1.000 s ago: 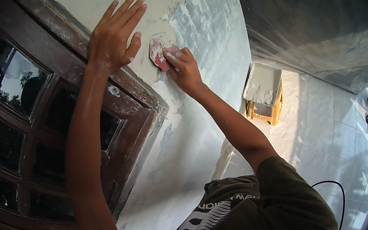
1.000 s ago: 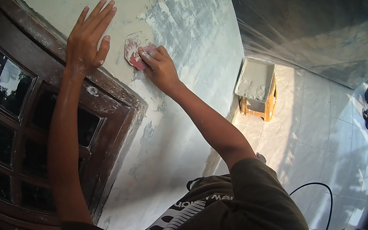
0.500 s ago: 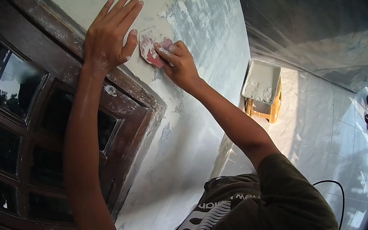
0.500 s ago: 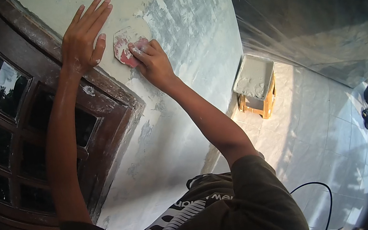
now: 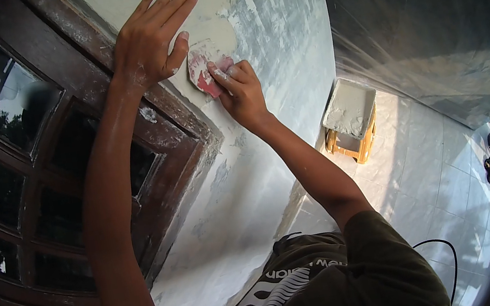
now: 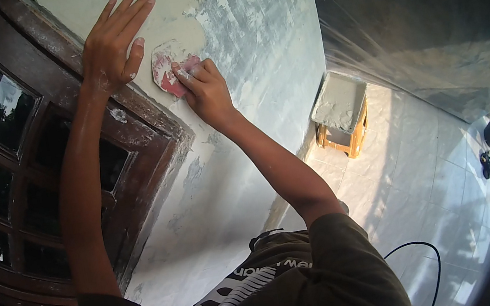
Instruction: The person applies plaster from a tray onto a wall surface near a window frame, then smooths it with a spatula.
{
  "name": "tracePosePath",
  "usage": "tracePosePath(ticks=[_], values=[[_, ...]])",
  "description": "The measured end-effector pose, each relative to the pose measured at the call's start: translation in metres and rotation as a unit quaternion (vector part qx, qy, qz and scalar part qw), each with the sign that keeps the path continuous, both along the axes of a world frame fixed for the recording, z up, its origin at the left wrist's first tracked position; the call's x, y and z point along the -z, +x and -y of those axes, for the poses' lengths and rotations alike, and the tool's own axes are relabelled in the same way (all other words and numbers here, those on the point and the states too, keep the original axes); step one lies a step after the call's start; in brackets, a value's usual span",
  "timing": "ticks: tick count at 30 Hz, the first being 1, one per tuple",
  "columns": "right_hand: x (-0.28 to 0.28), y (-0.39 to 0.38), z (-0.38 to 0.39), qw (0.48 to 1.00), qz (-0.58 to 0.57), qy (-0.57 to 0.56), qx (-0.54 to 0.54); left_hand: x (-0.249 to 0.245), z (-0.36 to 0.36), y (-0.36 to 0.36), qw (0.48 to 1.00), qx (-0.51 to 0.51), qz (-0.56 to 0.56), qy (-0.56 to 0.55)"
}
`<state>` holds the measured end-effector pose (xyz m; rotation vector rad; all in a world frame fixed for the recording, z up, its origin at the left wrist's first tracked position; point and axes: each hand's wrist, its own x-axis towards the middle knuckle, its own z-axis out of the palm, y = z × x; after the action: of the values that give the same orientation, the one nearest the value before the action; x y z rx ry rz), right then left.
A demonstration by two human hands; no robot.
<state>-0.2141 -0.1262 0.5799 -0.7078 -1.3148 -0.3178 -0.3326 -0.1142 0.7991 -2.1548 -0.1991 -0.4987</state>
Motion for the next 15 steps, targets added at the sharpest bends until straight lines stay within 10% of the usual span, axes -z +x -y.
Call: tracePosePath(ticks=[7,15], values=[[0.064,-0.037,0.06,0.996,-0.009,-0.026,-0.089,-0.002,-0.001,-0.001,1.0,0.005,-0.003,0.002],[0.002,0.003,0.006,0.997,-0.072,-0.001,-0.004,-0.002,0.002,0.001,1.0,0.003,0.002,0.01]])
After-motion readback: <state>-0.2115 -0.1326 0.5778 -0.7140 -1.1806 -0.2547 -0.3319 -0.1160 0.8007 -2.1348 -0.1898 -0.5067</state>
